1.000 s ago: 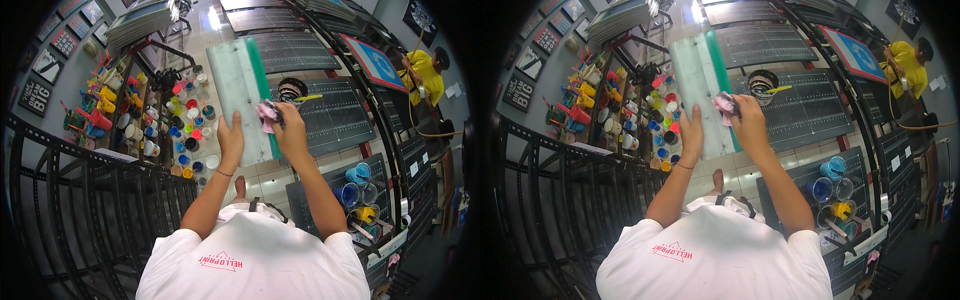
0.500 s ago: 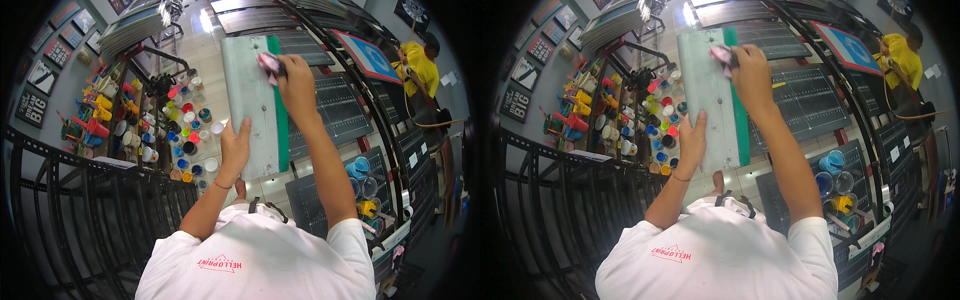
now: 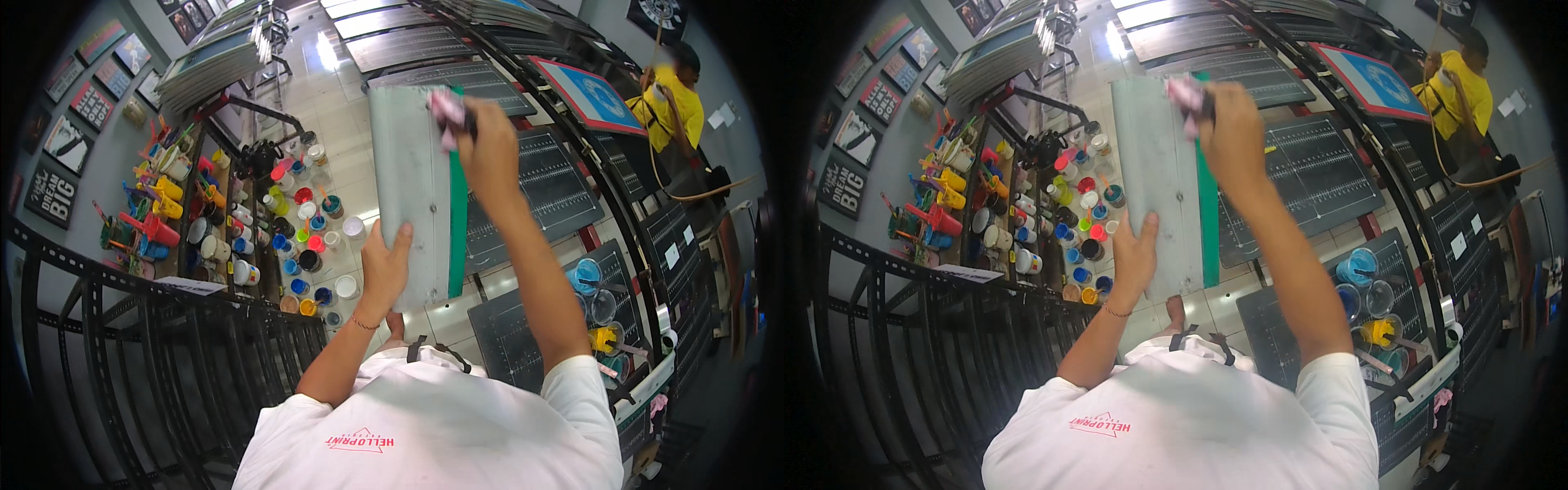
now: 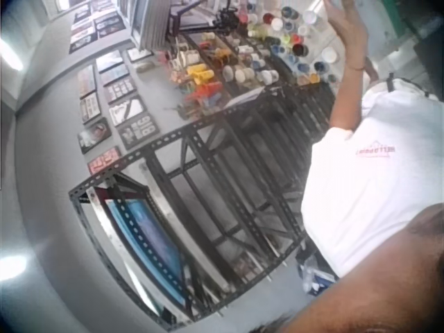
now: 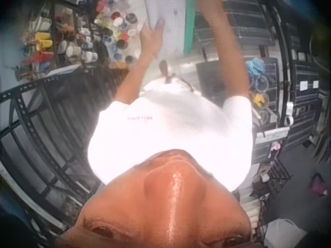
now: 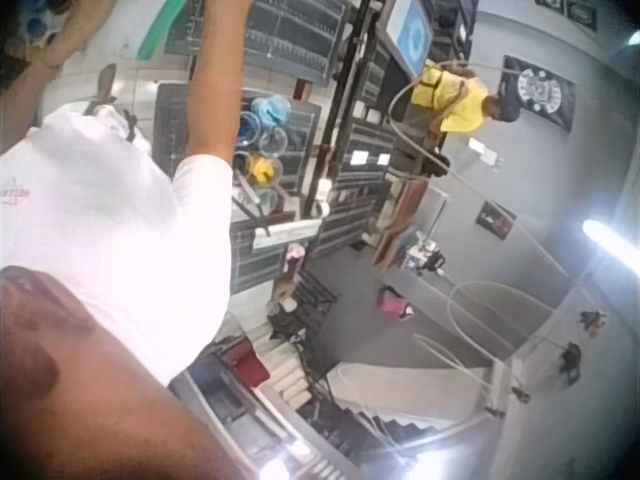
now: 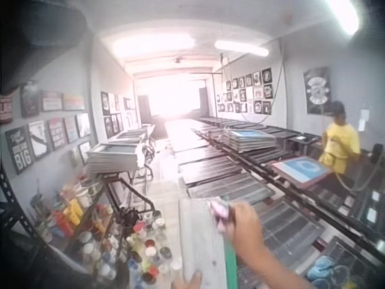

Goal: The person picks up squeegees from a printing station, applies ink to the blade using a spatula, and wipes the blade clean with a pink cloth.

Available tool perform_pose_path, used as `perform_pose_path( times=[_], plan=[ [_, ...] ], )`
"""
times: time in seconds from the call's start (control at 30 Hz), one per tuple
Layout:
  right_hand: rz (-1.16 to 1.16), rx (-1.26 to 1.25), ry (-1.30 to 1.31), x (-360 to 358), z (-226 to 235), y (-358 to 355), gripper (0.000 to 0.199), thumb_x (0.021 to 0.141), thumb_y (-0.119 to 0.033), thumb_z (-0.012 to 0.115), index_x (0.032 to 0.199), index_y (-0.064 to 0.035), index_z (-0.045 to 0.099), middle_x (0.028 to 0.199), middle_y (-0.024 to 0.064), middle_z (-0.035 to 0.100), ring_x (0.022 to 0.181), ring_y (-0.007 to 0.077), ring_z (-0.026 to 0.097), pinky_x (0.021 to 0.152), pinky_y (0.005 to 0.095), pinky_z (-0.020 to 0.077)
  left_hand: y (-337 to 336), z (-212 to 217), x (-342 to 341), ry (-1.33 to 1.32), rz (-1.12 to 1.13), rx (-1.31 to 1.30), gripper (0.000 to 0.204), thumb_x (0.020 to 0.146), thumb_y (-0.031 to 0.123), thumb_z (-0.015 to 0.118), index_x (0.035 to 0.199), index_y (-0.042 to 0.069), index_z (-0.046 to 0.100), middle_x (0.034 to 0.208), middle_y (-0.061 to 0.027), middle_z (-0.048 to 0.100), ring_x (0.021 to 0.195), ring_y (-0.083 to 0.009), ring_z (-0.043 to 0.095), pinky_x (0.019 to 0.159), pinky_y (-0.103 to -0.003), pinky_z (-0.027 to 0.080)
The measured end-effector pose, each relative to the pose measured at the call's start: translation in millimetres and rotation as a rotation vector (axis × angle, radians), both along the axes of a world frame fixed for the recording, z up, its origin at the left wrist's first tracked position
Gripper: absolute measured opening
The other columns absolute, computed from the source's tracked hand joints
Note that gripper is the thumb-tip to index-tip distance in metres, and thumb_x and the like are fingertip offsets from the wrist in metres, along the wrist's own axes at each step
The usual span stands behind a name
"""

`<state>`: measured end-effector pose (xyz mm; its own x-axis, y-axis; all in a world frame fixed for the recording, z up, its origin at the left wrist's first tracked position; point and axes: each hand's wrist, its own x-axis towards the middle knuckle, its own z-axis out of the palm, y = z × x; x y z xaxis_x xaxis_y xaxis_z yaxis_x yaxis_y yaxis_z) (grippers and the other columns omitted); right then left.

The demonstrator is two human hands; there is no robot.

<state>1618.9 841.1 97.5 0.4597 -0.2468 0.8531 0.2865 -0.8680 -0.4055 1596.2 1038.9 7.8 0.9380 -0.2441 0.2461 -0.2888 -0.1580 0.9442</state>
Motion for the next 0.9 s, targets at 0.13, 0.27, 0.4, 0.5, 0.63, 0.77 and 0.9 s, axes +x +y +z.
perform_pose_path(
  times=[0.13, 0.27, 0.4, 0.5, 0.63, 0.77, 0.9],
  plan=[
    [0.006, 0.018, 0.109, 18.6, 29.6, -14.1, 0.022, 0.083, -0.01, 0.067, 0.101, 0.0014, 0.065, 0.097, 0.0193, 0.063, 0.088, 0.0381, 0.061, 0.077, 0.044, 0.048, 0.8, -2.1, -9.5, -0.02, 0.019, -0.005, 0.042, 0.093, 0.035, 0.061, 0.109, -0.004, 0.058, 0.081, -0.017, 0.067, 0.074, -0.023, 0.065, 0.069, -0.036, 0.05],
    [0.042, 0.09, 0.266, 24.7, 37.2, -18.2, 0.028, 0.084, -0.025, 0.067, 0.094, 0.0011, 0.068, 0.085, 0.0224, 0.065, 0.084, 0.0409, 0.062, 0.075, 0.0456, 0.0481, 10.6, -9.4, -5.8, -0.111, 0.042, 0.032, 0.038, 0.09, 0.029, 0.064, 0.107, -0.004, 0.057, 0.081, -0.0183, 0.067, 0.075, -0.0281, 0.067, 0.069, -0.038, 0.05],
    [-0.072, 0.196, 0.657, 20.6, 53.9, -21.9, 0.042, 0.083, -0.04, 0.067, 0.088, 0.0018, 0.067, 0.077, 0.0245, 0.064, 0.08, 0.0434, 0.062, 0.072, 0.0476, 0.0477, 28.3, -31.4, -3.9, -0.256, 0.089, 0.12, 0.035, 0.087, 0.025, 0.068, 0.104, -0.003, 0.057, 0.08, -0.0203, 0.066, 0.074, -0.0364, 0.065, 0.067, -0.04, 0.05],
    [-0.038, 0.169, 0.77, 10.5, 32.0, -47.7, 0.045, 0.083, -0.042, 0.066, 0.086, 0.0024, 0.065, 0.08, 0.025, 0.065, 0.08, 0.0432, 0.063, 0.071, 0.0476, 0.0477, 47.3, -46.1, -6.8, -0.289, 0.101, 0.173, 0.033, 0.084, 0.024, 0.07, 0.1, -0.003, 0.057, 0.077, -0.0213, 0.064, 0.072, -0.0399, 0.064, 0.064, -0.042, 0.048],
    [0.096, 0.191, 0.405, -6.3, 35.1, -24.7, 0.036, 0.082, -0.034, 0.068, 0.086, 0.0012, 0.066, 0.078, 0.0247, 0.065, 0.078, 0.0425, 0.063, 0.07, 0.0469, 0.0477, 64.1, -58.2, -1.1, -0.25, 0.119, 0.215, 0.032, 0.083, 0.023, 0.071, 0.094, -0.002, 0.056, 0.075, -0.0217, 0.061, 0.07, -0.0404, 0.062, 0.061, -0.043, 0.047],
    [0.164, 0.022, 0.579, -2.0, 16.5, -24.5, 0.027, 0.082, -0.021, 0.066, 0.097, 0.001, 0.066, 0.084, 0.0219, 0.064, 0.078, 0.0402, 0.06, 0.074, 0.0402, 0.0478, 69.3, -55.5, -0.1, -0.354, 0.117, 0.226, 0.031, 0.082, 0.022, 0.073, 0.093, -0.001, 0.055, 0.076, -0.0222, 0.061, 0.069, -0.0401, 0.061, 0.061, -0.043, 0.046],
    [0.132, 0.136, 0.758, -12.3, 26.2, -34.6, 0.028, 0.08, -0.02, 0.068, 0.096, 0.0029, 0.066, 0.089, 0.0214, 0.062, 0.084, 0.0374, 0.061, 0.075, 0.0387, 0.0474, 78.7, -68.2, 1.7, -0.336, 0.138, 0.199, 0.032, 0.081, 0.021, 0.074, 0.095, -0.001, 0.056, 0.077, -0.0219, 0.061, 0.069, -0.0404, 0.061, 0.061, -0.043, 0.047]
  ],
)
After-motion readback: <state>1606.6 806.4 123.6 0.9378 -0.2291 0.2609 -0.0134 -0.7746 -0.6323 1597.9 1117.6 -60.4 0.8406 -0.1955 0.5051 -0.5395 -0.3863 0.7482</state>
